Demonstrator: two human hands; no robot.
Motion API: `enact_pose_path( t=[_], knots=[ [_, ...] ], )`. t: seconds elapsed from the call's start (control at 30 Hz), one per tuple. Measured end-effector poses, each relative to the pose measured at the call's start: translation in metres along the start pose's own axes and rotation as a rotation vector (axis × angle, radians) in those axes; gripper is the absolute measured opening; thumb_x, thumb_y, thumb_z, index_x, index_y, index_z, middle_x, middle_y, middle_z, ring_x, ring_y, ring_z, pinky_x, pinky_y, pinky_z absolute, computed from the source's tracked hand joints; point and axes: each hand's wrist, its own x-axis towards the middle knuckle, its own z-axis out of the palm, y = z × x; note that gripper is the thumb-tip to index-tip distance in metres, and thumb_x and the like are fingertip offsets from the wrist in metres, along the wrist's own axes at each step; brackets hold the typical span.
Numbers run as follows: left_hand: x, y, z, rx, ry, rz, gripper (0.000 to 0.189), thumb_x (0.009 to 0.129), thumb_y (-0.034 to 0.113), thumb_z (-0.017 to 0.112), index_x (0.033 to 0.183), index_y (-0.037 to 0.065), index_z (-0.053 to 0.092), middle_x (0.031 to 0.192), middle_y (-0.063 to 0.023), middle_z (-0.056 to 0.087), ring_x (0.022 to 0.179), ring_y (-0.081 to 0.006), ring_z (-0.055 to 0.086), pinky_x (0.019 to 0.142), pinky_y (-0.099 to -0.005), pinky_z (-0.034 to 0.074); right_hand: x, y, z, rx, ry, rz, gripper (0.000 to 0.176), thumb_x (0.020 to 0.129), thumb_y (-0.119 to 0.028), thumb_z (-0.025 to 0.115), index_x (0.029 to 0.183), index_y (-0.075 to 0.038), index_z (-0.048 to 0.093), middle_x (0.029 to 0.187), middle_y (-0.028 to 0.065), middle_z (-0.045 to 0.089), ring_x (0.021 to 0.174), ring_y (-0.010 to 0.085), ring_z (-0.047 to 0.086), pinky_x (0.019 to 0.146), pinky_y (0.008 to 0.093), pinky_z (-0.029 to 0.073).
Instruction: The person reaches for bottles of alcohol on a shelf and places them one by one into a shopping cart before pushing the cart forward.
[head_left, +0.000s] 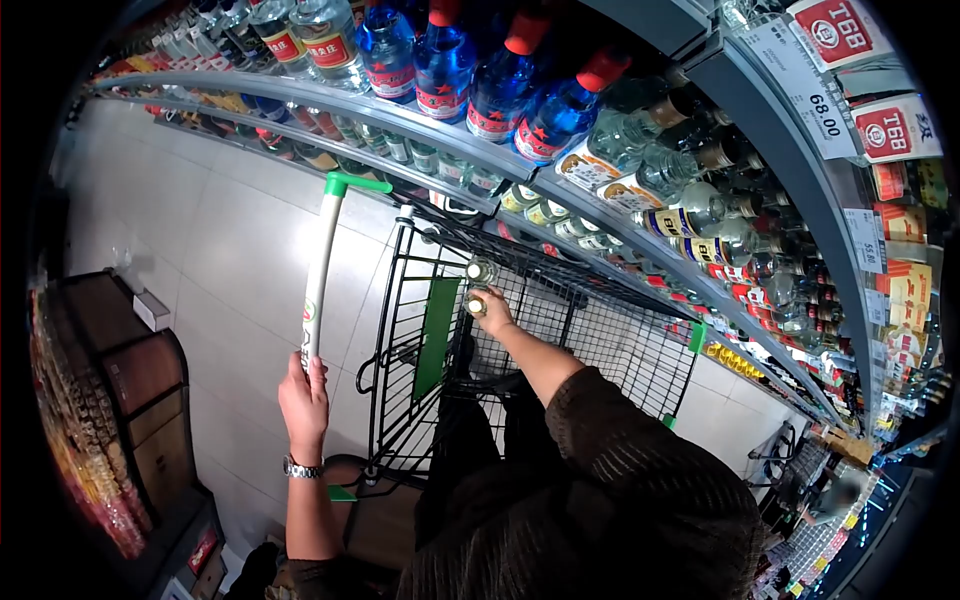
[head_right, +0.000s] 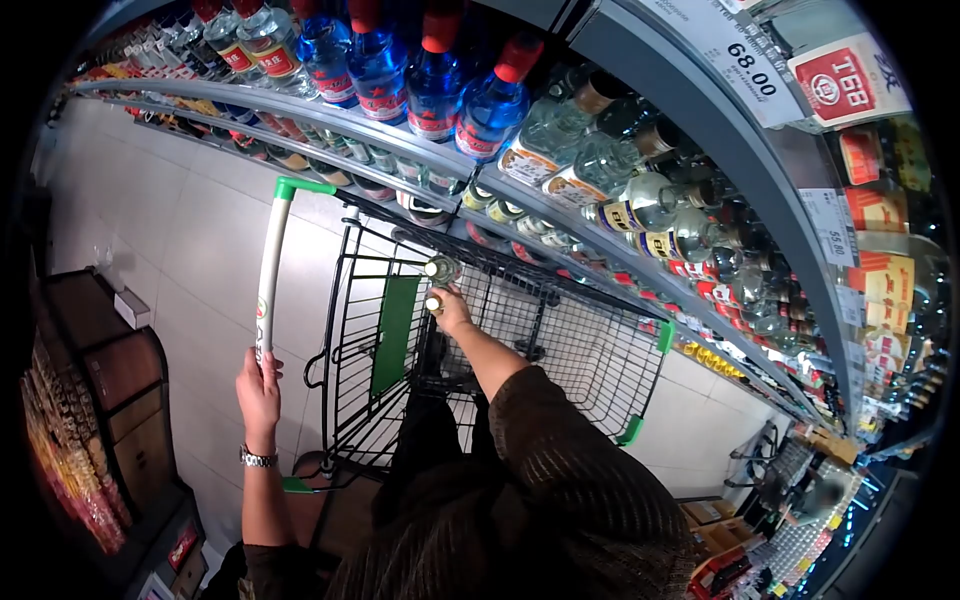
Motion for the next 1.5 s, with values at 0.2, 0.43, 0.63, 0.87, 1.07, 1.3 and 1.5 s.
enact_pose_path(
  t=[0.2,0.43,0.63,0.87,1.07,1.3,1.5],
  knots=[
    [-0.002,0.0,-0.001,0.043,-0.016,-0.017,0.036,0.103,0.033,0.044,0.091,0.0,0.053,0.071,-0.0101,0.066,0.062,-0.0207,0.065,0.059,-0.0331,0.05,-0.048,-0.08,-0.057,-0.209,-0.117,0.046,0.072,0.073,-0.008,0.079,0.137,-0.009,0.045,0.134,0.0135,0.046,0.123,0.0318,0.048,0.104,0.0357,0.042],
    [-0.003,-0.005,0.003,0.015,0.042,0.033,0.039,0.102,0.034,0.043,0.086,0.0,0.054,0.067,-0.0126,0.064,0.06,-0.0314,0.063,0.056,-0.0404,0.048,-0.095,-0.077,-0.094,-0.287,-0.148,0.093,0.07,0.075,-0.013,0.078,0.137,-0.008,0.045,0.14,0.0171,0.045,0.128,0.0345,0.046,0.106,0.0393,0.041],
    [-0.005,-0.011,0.005,0.048,0.074,0.063,0.039,0.102,0.034,0.044,0.085,0.0,0.054,0.067,-0.0128,0.064,0.059,-0.0312,0.063,0.056,-0.041,0.048,-0.168,-0.177,-0.149,0.114,-0.163,-0.309,0.047,0.082,0.001,0.067,0.127,-0.006,0.055,0.13,0.0101,0.056,0.121,0.0245,0.054,0.102,0.0373,0.044],
    [-0.005,-0.023,0.008,0.15,0.145,0.167,0.039,0.101,0.034,0.045,0.082,0.001,0.054,0.068,-0.0177,0.064,0.063,-0.0379,0.063,0.057,-0.0473,0.047,-0.298,-0.435,-0.355,-0.009,0.61,-1.179,0.037,0.077,0.005,0.065,0.114,0.001,0.06,0.117,0.0151,0.06,0.111,0.029,0.058,0.101,0.0376,0.044],
    [0.0,-0.036,0.015,0.285,0.212,0.175,0.038,0.099,0.036,0.046,0.086,0.001,0.055,0.07,-0.0218,0.064,0.066,-0.0418,0.062,0.059,-0.0507,0.048,-0.296,-0.543,-0.513,0.124,1.178,-1.256,0.055,0.079,-0.004,0.068,0.129,0.004,0.045,0.127,0.0159,0.046,0.123,0.0274,0.047,0.106,0.0389,0.038],
    [-0.008,-0.027,0.01,0.307,0.237,0.161,0.04,0.098,0.039,0.046,0.088,0.001,0.055,0.071,-0.0218,0.065,0.069,-0.0422,0.064,0.063,-0.051,0.05,-0.264,-0.571,-0.608,-0.078,1.409,-0.835,0.058,0.071,-0.014,0.063,0.12,0.014,0.046,0.131,0.0362,0.046,0.123,0.0481,0.044,0.106,0.0436,0.035],
    [-0.014,-0.02,0.004,0.271,0.227,0.174,0.039,0.098,0.038,0.047,0.087,0.001,0.055,0.07,-0.0223,0.064,0.068,-0.0428,0.063,0.062,-0.051,0.049,-0.222,-0.57,-0.654,-0.105,1.368,-0.464,0.065,0.073,-0.023,0.066,0.124,0.007,0.043,0.117,0.0309,0.058,0.112,0.0432,0.057,0.096,0.0428,0.047]
  ],
)
